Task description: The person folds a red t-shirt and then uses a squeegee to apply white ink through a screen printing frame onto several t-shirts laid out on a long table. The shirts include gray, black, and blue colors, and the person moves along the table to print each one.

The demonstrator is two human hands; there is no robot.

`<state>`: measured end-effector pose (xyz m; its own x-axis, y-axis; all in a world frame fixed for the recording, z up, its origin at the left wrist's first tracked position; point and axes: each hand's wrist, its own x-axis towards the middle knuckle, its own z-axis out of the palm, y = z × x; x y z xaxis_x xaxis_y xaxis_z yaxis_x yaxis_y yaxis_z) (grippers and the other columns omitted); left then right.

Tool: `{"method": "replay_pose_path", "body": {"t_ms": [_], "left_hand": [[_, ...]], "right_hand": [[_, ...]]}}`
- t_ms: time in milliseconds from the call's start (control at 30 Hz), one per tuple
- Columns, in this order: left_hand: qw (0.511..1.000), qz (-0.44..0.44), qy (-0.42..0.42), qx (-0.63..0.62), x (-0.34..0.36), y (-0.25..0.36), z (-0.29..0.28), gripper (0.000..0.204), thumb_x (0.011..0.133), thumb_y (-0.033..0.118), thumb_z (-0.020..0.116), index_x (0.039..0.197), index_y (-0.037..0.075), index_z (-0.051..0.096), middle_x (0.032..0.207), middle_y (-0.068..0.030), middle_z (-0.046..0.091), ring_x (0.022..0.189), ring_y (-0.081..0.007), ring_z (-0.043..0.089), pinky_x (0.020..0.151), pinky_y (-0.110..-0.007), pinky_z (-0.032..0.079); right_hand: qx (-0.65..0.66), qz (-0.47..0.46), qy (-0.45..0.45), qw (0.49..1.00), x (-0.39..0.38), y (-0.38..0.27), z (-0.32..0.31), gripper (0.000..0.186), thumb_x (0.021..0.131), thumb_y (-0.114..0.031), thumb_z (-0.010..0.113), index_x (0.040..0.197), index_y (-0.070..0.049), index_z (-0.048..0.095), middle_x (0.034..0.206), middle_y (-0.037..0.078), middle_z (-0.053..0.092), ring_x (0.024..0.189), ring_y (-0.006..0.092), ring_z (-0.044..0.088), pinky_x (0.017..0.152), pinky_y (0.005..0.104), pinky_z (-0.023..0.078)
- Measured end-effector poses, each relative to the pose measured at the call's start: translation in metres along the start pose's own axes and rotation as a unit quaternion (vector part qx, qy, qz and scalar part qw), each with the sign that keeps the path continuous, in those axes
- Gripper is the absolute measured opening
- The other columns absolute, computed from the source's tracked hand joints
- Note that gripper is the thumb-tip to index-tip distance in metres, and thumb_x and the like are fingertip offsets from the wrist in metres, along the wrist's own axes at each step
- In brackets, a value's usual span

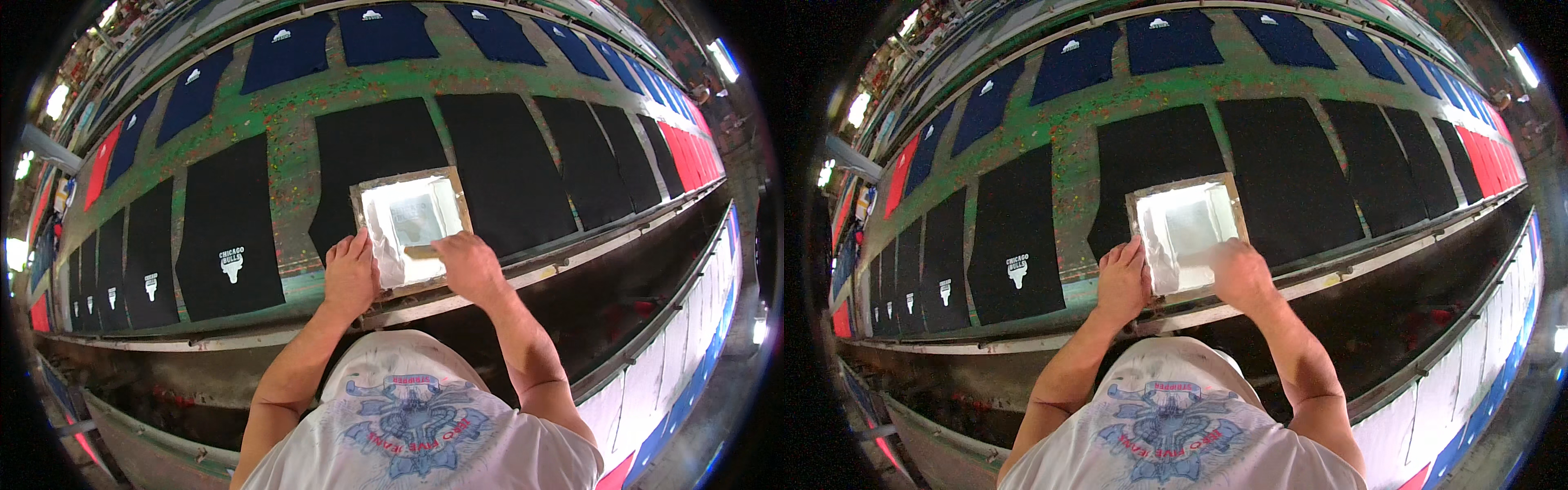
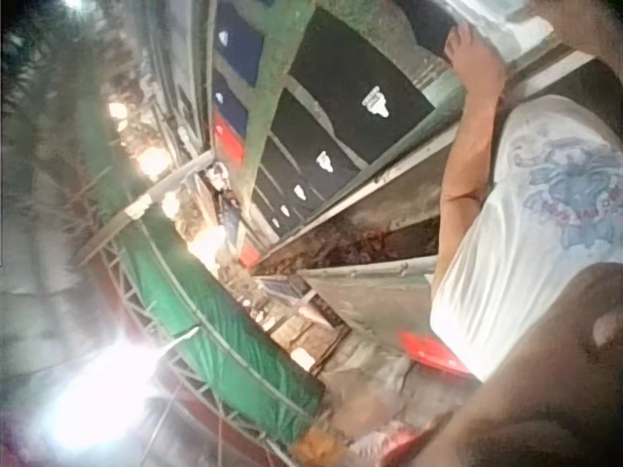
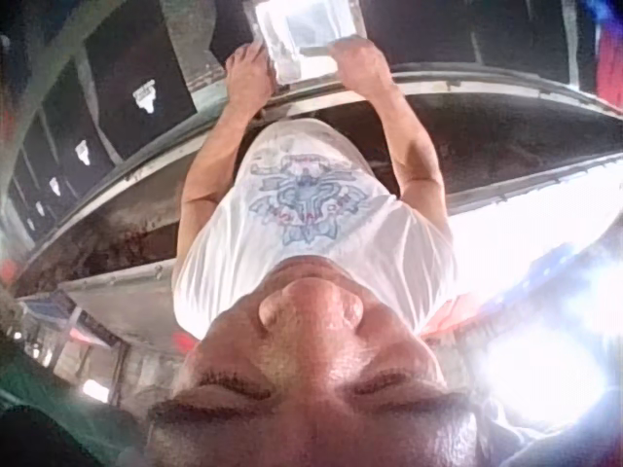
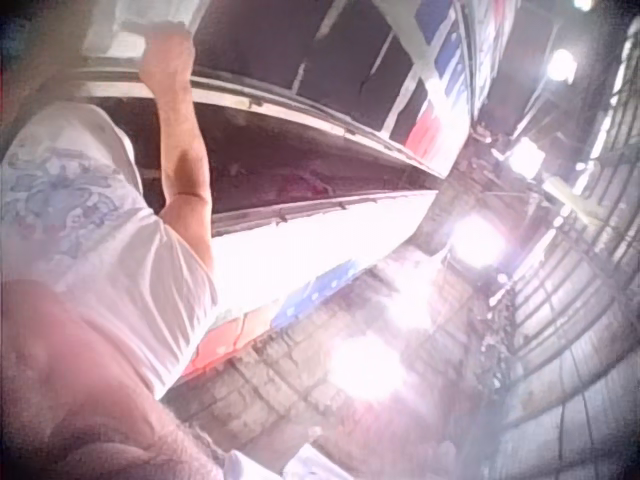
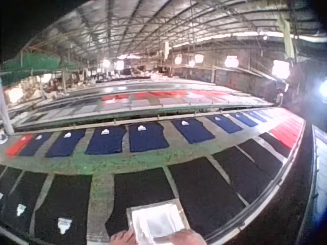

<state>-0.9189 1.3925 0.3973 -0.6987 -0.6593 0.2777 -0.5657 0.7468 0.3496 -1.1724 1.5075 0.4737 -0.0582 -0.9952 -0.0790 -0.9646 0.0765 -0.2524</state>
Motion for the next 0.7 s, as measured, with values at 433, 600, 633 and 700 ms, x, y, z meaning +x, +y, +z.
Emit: {"method": "replay_pose_path", "body": {"t_ms": [433,600,633,700], "left_hand": [[0.999,0.019,-0.006,-0.041,0.001,-0.02,0.002,0.053,0.084,0.015,0.075,0.132,-0.007,0.075,0.149,-0.0203,0.066,0.118,-0.0347,0.069,0.114,-0.053,0.047],[0.999,0.015,-0.03,-0.039,0.001,-0.02,0.0,0.05,0.088,0.016,0.071,0.132,-0.007,0.076,0.151,-0.0217,0.067,0.118,-0.034,0.069,0.113,-0.051,0.047],[0.999,0.015,-0.028,-0.041,0.001,-0.02,0.0,0.048,0.09,0.016,0.07,0.132,-0.007,0.076,0.151,-0.0216,0.067,0.118,-0.034,0.069,0.113,-0.051,0.047],[0.999,0.016,-0.021,-0.039,0.0,-0.02,0.0,0.044,0.094,0.015,0.067,0.132,-0.005,0.076,0.152,-0.0215,0.067,0.119,-0.034,0.069,0.112,-0.051,0.047]], "right_hand": [[-0.034,0.235,0.198,0.951,0.082,0.002,0.026,0.021,0.093,-0.014,0.072,0.106,0.002,0.074,0.109,0.024,0.075,0.106,0.0461,0.074,0.093,0.0549,0.061],[-0.01,0.188,0.171,0.967,0.089,-0.014,0.027,0.026,0.094,-0.013,0.074,0.118,-0.001,0.076,0.116,0.021,0.076,0.11,0.046,0.074,0.097,0.0558,0.06],[-0.002,0.162,0.162,0.973,0.091,-0.019,0.025,0.027,0.095,-0.013,0.074,0.119,-0.002,0.077,0.117,0.021,0.076,0.111,0.0455,0.074,0.097,0.0553,0.06],[0.016,0.123,0.138,0.983,0.097,-0.029,0.023,0.028,0.096,-0.013,0.074,0.122,-0.003,0.078,0.119,0.02,0.077,0.112,0.0446,0.074,0.098,0.0543,0.06]]}}
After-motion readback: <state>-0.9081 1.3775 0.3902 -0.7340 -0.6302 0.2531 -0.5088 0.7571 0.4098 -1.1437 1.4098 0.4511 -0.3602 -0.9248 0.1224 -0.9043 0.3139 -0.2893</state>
